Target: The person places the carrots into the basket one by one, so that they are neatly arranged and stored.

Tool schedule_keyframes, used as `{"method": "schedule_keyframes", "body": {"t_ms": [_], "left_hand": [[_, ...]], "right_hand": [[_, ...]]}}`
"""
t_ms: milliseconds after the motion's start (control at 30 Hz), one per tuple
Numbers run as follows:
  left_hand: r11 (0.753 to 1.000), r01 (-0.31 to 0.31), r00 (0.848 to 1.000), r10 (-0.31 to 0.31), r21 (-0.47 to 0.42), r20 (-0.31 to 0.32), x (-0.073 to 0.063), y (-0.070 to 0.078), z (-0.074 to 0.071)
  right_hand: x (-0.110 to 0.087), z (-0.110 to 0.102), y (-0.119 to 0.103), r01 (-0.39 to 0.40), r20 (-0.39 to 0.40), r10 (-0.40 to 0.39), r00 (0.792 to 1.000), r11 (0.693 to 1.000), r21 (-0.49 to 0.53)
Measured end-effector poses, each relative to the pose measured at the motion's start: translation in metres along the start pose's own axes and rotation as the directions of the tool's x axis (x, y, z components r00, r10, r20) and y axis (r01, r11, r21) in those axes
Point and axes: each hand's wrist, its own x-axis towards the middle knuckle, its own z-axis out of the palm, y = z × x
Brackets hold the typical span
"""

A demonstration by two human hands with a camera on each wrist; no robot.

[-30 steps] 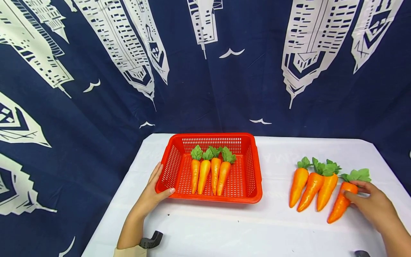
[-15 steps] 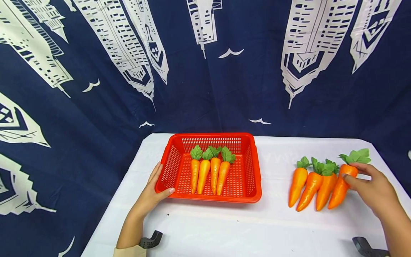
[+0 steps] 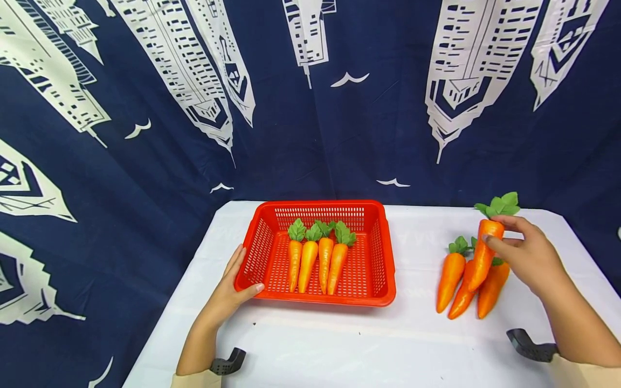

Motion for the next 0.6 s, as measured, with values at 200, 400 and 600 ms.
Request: {"method": "schedule_keyframes", "body": {"t_ms": [200,400,600], "left_hand": [[1.000,0.001,1.000,-0.001,-0.007,0.002,0.000,0.000,0.000],[1.000,-0.004,1.000,0.004,-0.020,0.001,0.000,0.002,0.001],[1.000,0.004,1.000,-0.004,-0.029,-0.001,0.000,0.002,0.001]], "right_hand": [[0.004,0.005,-0.033,0.060,0.065,-0.061,0.996,0.998,0.018],[0.009,0.012,-0.067,0.128,0.087,-0.131,0.988,0.991,0.033],[0.014,0.019,-0.094,0.165,0.080,-0.171,0.982,0.983,0.082]]}}
